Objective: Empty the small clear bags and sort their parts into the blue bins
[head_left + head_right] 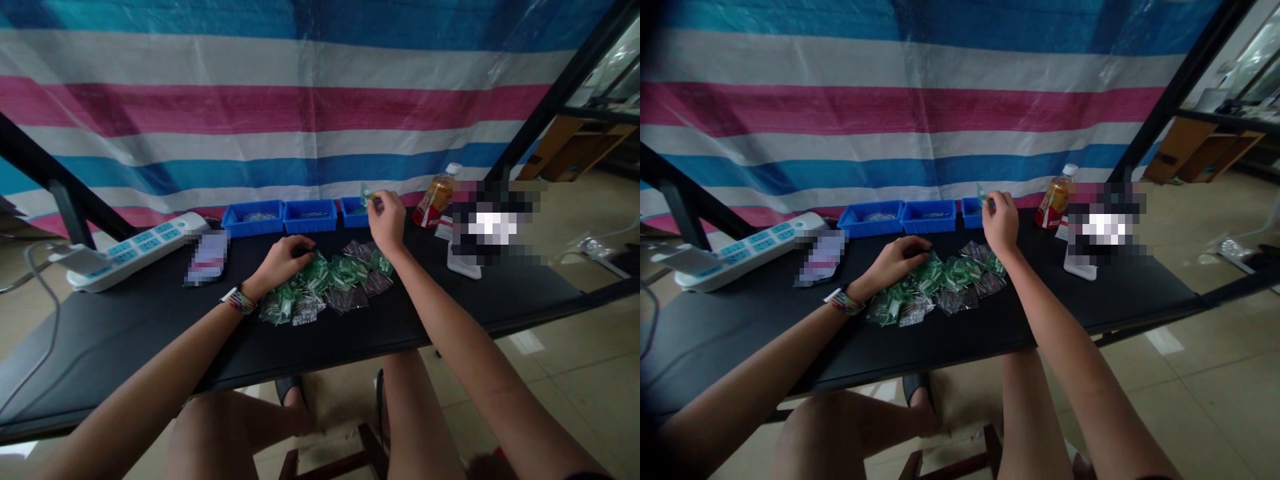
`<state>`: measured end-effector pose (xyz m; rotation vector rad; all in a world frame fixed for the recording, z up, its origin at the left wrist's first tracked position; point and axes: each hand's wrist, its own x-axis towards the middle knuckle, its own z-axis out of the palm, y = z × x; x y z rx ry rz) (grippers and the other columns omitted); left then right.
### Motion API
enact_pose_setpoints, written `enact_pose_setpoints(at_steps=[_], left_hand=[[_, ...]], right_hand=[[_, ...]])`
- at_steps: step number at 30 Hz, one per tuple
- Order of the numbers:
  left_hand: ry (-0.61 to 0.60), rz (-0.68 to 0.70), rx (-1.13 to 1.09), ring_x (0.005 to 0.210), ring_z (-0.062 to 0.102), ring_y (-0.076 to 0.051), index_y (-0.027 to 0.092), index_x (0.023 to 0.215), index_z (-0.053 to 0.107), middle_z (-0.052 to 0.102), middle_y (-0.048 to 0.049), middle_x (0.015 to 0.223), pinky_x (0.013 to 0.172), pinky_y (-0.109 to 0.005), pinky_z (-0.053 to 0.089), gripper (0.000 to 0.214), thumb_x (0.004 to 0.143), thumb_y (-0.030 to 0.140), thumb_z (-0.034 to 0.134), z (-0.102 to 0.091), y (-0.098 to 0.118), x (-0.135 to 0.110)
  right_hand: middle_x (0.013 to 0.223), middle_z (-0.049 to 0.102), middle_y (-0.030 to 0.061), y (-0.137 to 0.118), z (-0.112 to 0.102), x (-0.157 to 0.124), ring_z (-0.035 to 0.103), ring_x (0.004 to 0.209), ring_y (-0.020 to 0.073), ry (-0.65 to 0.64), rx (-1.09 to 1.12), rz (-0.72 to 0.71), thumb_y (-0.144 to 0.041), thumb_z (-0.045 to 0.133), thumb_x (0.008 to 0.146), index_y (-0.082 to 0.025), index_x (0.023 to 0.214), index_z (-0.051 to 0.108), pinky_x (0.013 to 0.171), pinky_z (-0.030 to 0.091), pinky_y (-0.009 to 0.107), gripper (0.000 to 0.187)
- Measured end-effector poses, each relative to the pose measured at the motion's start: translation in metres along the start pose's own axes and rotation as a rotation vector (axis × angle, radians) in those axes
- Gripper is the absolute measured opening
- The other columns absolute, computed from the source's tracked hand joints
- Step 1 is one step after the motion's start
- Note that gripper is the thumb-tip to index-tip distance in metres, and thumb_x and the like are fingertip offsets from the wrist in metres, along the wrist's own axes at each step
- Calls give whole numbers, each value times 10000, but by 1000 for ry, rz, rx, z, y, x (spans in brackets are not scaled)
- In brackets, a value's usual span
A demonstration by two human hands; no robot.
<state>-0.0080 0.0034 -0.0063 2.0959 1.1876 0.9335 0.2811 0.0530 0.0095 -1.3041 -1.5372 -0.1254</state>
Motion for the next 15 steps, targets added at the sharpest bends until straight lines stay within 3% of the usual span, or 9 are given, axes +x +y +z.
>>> enact_pose_setpoints(at_steps=[4, 7, 11, 15], left_hand=[[-22, 102, 152, 1056, 733, -306, 230, 1152, 810, 833, -78, 1097, 997, -461, 531, 313, 877, 337, 708, 0, 4, -3], [-19, 71, 79, 963, 740, -275, 235, 1244, 770, 820, -53, 1002, 901, -418, 546, 392, 860, 292, 714, 1, 3, -3], [4, 28, -129, 875, 748, -234, 197, 1176, 733, 797, -50, 941, 836, -371, 554, 340, 854, 306, 737, 3, 0, -1], [216, 37, -170, 898, 741, -226, 196, 1094, 705, 800, -47, 921, 894, -378, 537, 266, 872, 332, 755, 0, 3, 1]], right_hand=[[1102, 756, 160, 12, -5, 0, 643, 1096, 356, -173, -232, 12, -195, 632, 925, -183, 1047, 766, 1024, 474, 495, 181], [1131, 772, 160, 3, 0, -6, 622, 1144, 391, -174, -251, 37, -260, 667, 908, -183, 1075, 780, 1048, 443, 531, 215], [1095, 772, 129, -18, 10, -16, 650, 1121, 338, -234, -19, -104, -191, 637, 895, -193, 1033, 763, 1044, 465, 470, 187], [1021, 797, 70, -37, 24, -33, 697, 1025, 268, -501, 323, -200, -218, 693, 933, -215, 966, 783, 968, 508, 404, 97]])
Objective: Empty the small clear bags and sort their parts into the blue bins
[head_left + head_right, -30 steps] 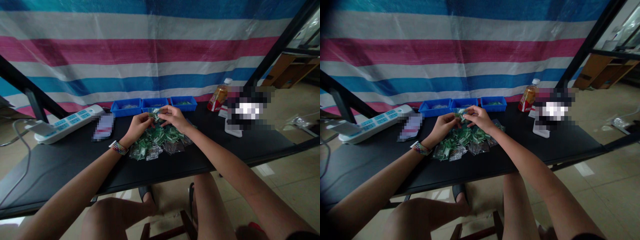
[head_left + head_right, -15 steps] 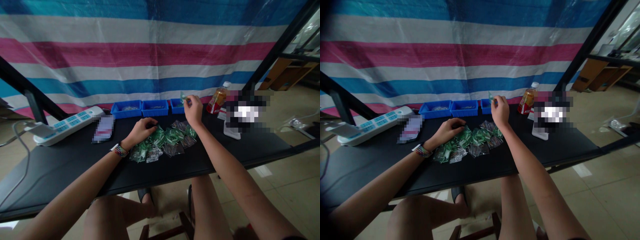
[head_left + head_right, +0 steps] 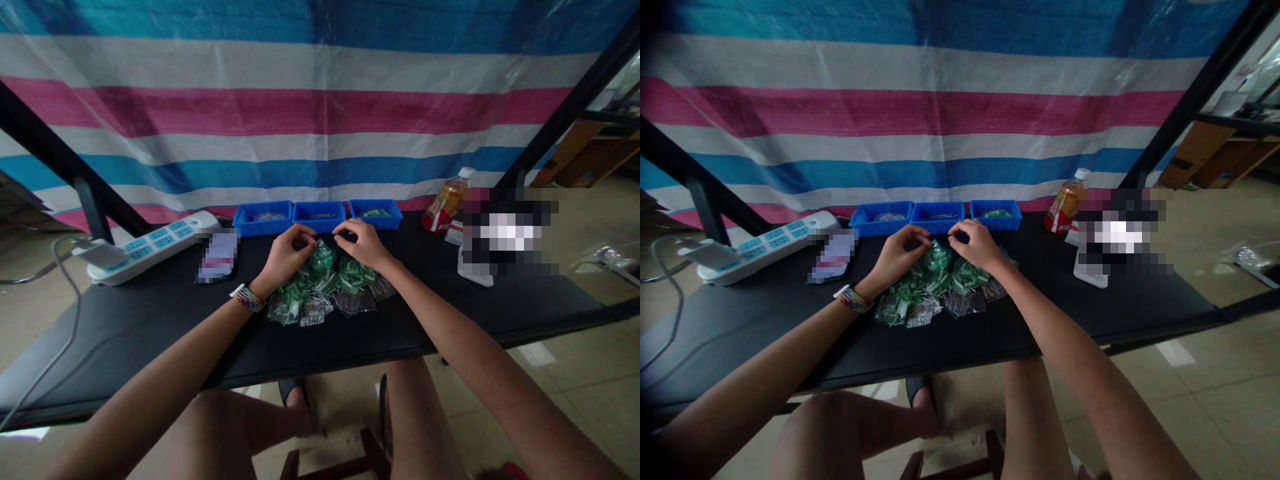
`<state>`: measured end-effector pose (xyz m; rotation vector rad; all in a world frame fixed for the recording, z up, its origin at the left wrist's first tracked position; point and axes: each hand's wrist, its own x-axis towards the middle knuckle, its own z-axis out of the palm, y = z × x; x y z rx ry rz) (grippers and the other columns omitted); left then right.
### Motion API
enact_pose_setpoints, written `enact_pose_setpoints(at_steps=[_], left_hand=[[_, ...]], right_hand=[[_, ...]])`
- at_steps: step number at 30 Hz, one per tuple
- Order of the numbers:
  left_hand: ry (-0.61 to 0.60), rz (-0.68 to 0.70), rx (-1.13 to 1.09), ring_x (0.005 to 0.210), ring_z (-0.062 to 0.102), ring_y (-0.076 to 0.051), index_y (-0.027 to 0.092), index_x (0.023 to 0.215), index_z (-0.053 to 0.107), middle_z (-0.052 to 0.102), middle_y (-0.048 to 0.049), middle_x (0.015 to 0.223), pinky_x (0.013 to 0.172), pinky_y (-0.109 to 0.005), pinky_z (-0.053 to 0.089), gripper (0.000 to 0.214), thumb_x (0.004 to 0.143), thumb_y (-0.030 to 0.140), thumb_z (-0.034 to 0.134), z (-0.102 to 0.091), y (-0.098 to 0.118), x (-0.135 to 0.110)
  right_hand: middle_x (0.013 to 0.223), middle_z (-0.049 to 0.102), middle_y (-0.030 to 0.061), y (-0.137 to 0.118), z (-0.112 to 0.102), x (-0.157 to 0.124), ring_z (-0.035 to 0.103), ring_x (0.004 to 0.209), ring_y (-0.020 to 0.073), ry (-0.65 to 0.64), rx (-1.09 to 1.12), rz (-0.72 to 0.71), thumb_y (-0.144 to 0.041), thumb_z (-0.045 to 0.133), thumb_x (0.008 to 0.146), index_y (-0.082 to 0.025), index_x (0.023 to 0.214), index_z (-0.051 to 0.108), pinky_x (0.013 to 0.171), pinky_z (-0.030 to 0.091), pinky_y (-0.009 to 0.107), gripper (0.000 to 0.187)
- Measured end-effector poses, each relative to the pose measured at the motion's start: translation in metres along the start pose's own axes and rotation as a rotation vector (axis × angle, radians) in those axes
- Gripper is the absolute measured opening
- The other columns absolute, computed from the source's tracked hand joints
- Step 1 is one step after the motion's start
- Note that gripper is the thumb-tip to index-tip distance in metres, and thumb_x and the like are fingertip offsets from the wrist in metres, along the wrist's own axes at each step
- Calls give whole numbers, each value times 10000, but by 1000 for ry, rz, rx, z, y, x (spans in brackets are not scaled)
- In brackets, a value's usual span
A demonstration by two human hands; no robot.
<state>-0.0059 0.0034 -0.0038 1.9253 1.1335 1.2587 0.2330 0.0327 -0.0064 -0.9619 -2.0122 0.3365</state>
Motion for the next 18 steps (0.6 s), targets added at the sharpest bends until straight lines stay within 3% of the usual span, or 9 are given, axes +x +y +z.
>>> enact_pose_setpoints(at_steps=[2, 5, 11, 15, 18], left_hand=[[106, 24, 26, 916, 736, -225, 202, 1079, 695, 807, -41, 912, 930, -384, 519, 256, 870, 325, 774, -2, 3, 1], [128, 9, -28, 852, 725, -211, 201, 1059, 686, 797, -37, 866, 868, -358, 522, 273, 849, 324, 811, -4, 5, 1], [32, -91, -131, 673, 653, -173, 209, 1035, 674, 711, -10, 806, 622, -285, 492, 318, 842, 414, 821, -2, -2, 2], [-59, -115, -59, 690, 664, -190, 204, 1009, 695, 712, -10, 781, 635, -294, 492, 341, 883, 507, 786, -2, -3, 1], [-121, -107, 37, 675, 624, -183, 202, 847, 686, 686, -2, 730, 623, -289, 445, 370, 904, 558, 768, -3, 2, -1]], right_hand=[[1038, 814, 56, -4, 12, -2, 707, 1022, 256, -93, 110, 16, -263, 759, 930, -224, 993, 804, 927, 517, 386, 87], [994, 817, 57, -5, 24, -3, 730, 980, 249, -133, 198, 78, -266, 836, 882, -213, 977, 807, 863, 526, 367, 112], [909, 795, 39, -4, 24, -1, 732, 870, 225, -162, 320, 132, -282, 794, 911, -196, 999, 791, 820, 542, 355, 123], [919, 766, 44, -3, 22, 1, 709, 886, 214, -53, 335, 108, -251, 747, 887, -194, 878, 758, 828, 539, 351, 59], [853, 734, 24, -6, 23, 3, 685, 803, 199, -33, 509, 195, -328, 756, 871, -205, 881, 726, 736, 555, 335, 127]])
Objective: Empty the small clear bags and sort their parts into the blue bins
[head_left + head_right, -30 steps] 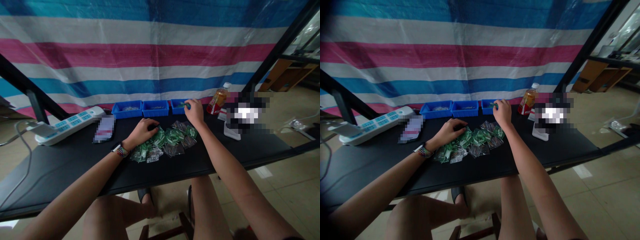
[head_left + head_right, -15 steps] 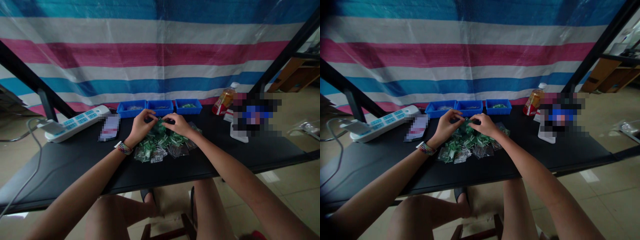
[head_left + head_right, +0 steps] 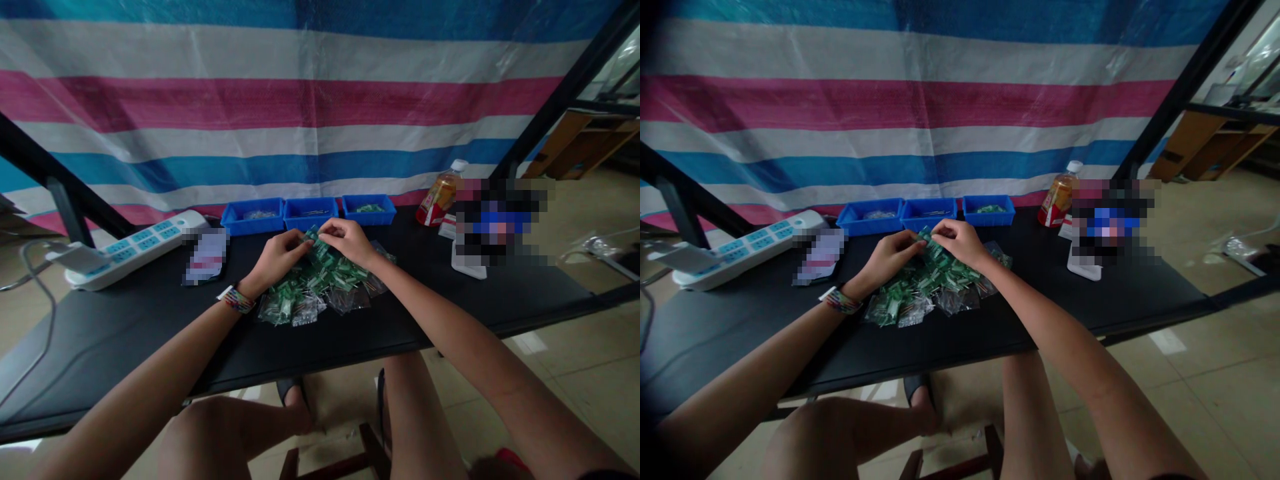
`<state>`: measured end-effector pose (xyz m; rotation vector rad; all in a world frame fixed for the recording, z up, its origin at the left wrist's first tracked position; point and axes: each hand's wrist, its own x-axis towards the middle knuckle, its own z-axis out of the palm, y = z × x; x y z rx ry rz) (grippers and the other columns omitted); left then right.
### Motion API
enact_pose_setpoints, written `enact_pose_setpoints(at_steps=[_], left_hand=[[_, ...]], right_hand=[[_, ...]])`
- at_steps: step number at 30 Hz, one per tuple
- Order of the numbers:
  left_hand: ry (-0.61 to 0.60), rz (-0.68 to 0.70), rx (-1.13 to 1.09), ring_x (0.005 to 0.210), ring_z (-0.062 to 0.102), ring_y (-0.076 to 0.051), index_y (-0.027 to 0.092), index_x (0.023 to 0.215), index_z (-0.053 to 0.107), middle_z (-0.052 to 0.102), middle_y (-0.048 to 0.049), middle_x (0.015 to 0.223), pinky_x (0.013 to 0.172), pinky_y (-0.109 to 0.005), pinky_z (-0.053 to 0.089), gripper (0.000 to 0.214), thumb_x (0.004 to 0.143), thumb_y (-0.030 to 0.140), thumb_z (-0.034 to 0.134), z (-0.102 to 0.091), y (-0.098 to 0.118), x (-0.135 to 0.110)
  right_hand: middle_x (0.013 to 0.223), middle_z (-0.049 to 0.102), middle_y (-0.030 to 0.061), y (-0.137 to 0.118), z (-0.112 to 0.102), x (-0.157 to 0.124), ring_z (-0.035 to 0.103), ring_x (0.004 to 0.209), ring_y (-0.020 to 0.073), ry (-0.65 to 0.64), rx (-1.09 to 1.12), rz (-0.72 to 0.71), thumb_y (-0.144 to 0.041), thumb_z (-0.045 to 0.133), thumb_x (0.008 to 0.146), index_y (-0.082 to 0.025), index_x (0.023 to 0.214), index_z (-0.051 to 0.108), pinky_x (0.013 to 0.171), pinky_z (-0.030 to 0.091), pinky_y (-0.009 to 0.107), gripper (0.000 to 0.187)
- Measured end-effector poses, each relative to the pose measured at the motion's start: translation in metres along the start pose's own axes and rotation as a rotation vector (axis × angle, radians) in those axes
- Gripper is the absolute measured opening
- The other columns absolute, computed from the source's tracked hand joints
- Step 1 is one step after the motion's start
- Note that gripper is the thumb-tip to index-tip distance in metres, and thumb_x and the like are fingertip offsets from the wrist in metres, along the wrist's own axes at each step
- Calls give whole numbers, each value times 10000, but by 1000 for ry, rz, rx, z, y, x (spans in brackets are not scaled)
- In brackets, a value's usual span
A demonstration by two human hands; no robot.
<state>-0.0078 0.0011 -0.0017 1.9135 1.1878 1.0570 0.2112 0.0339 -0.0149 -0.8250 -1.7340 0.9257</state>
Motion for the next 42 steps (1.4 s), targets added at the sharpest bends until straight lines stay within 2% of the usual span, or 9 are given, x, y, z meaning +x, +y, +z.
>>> enact_pose_setpoints(at_steps=[3, 10, 14, 19, 26, 29, 34, 37, 42], left_hand=[[10, 38, 22, 670, 573, -170, 199, 785, 675, 649, 7, 717, 622, -289, 416, 396, 892, 562, 792, -1, 7, -2], [35, 38, -216, 642, 535, -153, 192, 852, 686, 616, 13, 706, 601, -278, 392, 393, 826, 541, 865, -1, 13, 0], [13, 28, -261, 654, 558, -155, 191, 866, 683, 637, 8, 723, 614, -278, 410, 398, 795, 521, 892, 2, 11, 0], [16, -32, -394, 711, 636, -167, 189, 939, 669, 693, -4, 772, 700, -289, 496, 457, 735, 499, 936, 1, 11, 2], [68, -36, -349, 664, 634, -156, 188, 864, 678, 681, 5, 716, 673, -284, 500, 452, 704, 501, 963, -4, 10, 3], [48, -41, -347, 647, 642, -162, 192, 879, 683, 689, 5, 689, 659, -285, 504, 446, 731, 519, 948, -5, 12, 2], [-1, -14, -282, 611, 614, -156, 205, 725, 630, 675, -10, 637, 651, -290, 498, 441, 835, 565, 860, -6, 17, 1], [-32, -39, -304, 607, 619, -166, 197, 679, 669, 687, -35, 638, 650, -304, 507, 432, 858, 559, 824, -7, 15, 1], [-8, -121, -549, 751, 743, -240, 161, 834, 774, 794, -125, 799, 718, -356, 582, 385, 843, 546, 782, -7, 10, 3]], right_hand=[[842, 715, 17, -4, 4, 0, 685, 765, 200, 9, 191, 104, -409, 800, 829, -221, 907, 703, 652, 589, 334, 225], [847, 710, 2, -18, 8, -5, 707, 738, 197, -31, 353, 233, -439, 926, 717, -243, 892, 655, 679, 678, 393, 378], [837, 711, 11, -26, 9, -8, 694, 728, 191, -71, 343, 194, -486, 953, 706, -227, 844, 681, 663, 679, 385, 400], [790, 672, 3, -31, 8, -7, 679, 744, 193, 8, 362, 176, -530, 972, 687, -224, 804, 682, 681, 700, 407, 438], [812, 693, 9, -29, 7, -6, 716, 738, 209, -29, 380, 212, -520, 978, 682, -236, 843, 678, 725, 707, 449, 443], [784, 670, 0, -28, 6, -6, 724, 705, 213, -15, 345, 181, -541, 947, 717, -243, 834, 651, 630, 670, 399, 436], [881, 660, 17, -30, 6, -9, 668, 641, 165, 68, 188, 60, -532, 868, 820, -245, 851, 670, 489, 514, 296, 349], [1007, 675, 29, -32, 4, -12, 574, 596, 116, 47, 120, -26, -470, 817, 880, -248, 889, 747, 493, 490, 301, 233], [1184, 689, 45, -34, -3, -14, 587, 736, 138, 19, -22, -148, -291, 759, 912, -283, 924, 834, 619, 521, 315, 76]])
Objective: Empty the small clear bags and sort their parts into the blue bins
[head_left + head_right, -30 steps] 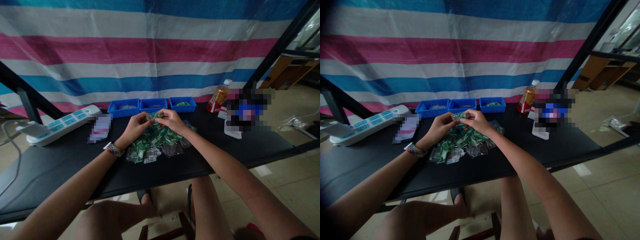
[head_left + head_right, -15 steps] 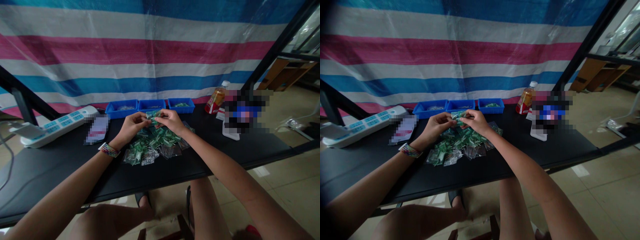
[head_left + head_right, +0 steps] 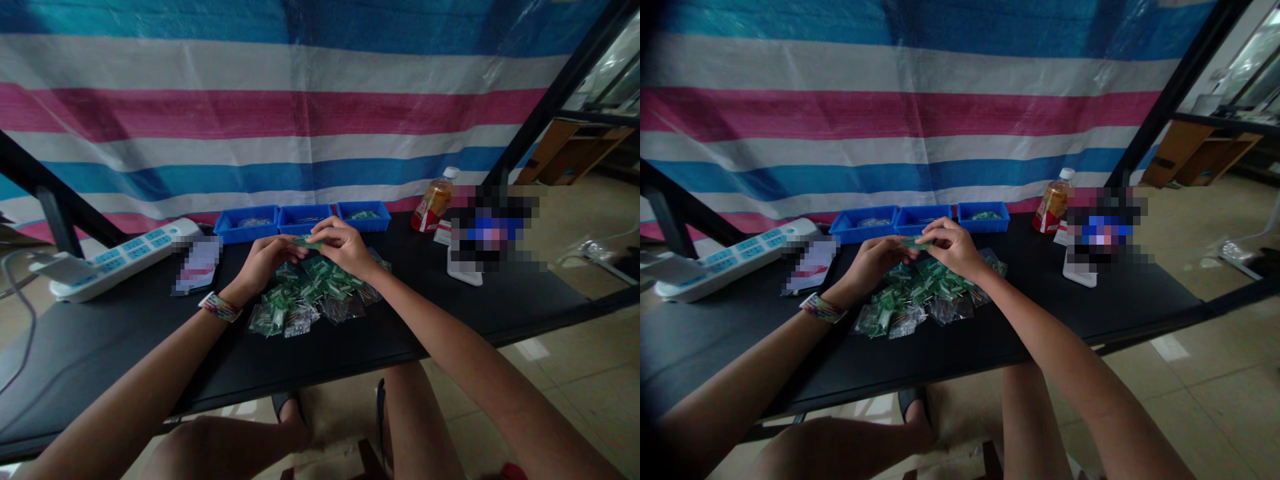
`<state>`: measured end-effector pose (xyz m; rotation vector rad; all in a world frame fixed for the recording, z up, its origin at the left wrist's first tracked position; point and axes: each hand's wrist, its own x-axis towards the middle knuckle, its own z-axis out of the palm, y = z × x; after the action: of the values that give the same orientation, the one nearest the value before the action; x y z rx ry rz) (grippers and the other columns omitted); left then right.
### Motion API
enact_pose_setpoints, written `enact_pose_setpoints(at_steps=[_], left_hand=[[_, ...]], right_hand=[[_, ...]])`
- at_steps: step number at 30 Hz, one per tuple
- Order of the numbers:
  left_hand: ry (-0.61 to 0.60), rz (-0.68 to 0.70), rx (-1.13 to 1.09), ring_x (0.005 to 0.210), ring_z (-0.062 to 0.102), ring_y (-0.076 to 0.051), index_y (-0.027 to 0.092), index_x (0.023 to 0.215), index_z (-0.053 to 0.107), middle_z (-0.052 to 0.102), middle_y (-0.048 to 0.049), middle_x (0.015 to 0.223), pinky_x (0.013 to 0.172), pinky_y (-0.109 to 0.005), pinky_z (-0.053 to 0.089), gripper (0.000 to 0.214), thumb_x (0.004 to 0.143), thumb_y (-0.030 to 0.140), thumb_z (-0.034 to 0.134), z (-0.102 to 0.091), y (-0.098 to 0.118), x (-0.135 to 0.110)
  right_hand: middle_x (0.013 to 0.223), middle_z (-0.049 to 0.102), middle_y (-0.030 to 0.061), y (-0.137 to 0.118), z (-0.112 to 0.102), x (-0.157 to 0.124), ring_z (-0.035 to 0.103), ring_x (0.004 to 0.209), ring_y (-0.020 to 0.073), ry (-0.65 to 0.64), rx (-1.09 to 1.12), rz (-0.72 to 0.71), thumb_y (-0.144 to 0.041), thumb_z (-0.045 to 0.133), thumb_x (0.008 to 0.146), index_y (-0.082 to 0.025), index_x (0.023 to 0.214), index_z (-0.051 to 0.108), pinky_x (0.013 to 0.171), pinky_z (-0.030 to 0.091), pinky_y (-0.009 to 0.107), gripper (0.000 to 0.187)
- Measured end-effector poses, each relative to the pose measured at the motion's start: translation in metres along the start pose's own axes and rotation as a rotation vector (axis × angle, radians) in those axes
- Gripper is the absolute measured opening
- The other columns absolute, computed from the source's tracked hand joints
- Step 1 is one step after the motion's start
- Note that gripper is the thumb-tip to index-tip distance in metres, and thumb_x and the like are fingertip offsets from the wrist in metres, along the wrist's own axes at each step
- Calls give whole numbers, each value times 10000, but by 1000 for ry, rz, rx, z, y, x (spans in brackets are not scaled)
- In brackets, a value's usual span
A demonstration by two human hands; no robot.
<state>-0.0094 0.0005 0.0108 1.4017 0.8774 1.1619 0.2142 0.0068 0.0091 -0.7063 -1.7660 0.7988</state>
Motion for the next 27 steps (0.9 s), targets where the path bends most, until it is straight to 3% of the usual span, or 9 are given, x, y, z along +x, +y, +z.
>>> enact_pose_setpoints(at_steps=[3, 9, 11, 15, 21, 27], left_hand=[[35, -15, -42, 725, 740, -228, 147, 895, 781, 794, -118, 792, 700, -346, 584, 381, 824, 520, 809, 1, 1, 0], [88, 62, 82, 644, 695, -166, 189, 1016, 722, 743, 0, 735, 649, -288, 549, 388, 728, 364, 915, 0, -4, 2], [126, 91, 63, 637, 700, -161, 202, 1003, 681, 719, 24, 712, 652, -285, 553, 391, 727, 349, 916, -1, -6, 4], [122, 94, 44, 648, 713, -155, 208, 976, 642, 703, 35, 719, 685, -287, 572, 384, 738, 341, 912, -2, -7, 5], [13, 33, 123, 739, 719, -181, 202, 958, 660, 730, 3, 794, 709, -298, 583, 413, 742, 428, 930, 3, -2, 0], [-11, 37, 188, 682, 632, -165, 189, 846, 708, 674, -1, 722, 676, -295, 558, 412, 795, 555, 890, 6, 4, -3]], right_hand=[[1345, 662, 49, 4, -1, 0, 599, 782, 142, -12, -58, 14, -254, 746, 908, -286, 924, 848, 669, 549, 331, 108], [1301, 677, 67, 11, -1, 1, 633, 715, 119, -25, 86, 120, -228, 662, 871, -245, 910, 831, 631, 571, 322, 174], [1275, 700, 66, 7, -1, 1, 676, 712, 130, 4, 200, 186, -295, 670, 881, -250, 1051, 799, 597, 575, 307, 218], [1133, 746, 35, 1, 0, 3, 694, 669, 151, 97, 297, 280, -447, 829, 824, -305, 1356, 623, 530, 565, 287, 587], [797, 663, 1, 6, 4, 4, 617, 601, 152, 43, 216, 278, -550, 842, 826, -246, 913, 652, 464, 469, 274, 369], [753, 637, -14, 6, 3, 3, 561, 556, 132, 12, 215, 260, -484, 817, 837, -232, 864, 656, 458, 459, 266, 300]])
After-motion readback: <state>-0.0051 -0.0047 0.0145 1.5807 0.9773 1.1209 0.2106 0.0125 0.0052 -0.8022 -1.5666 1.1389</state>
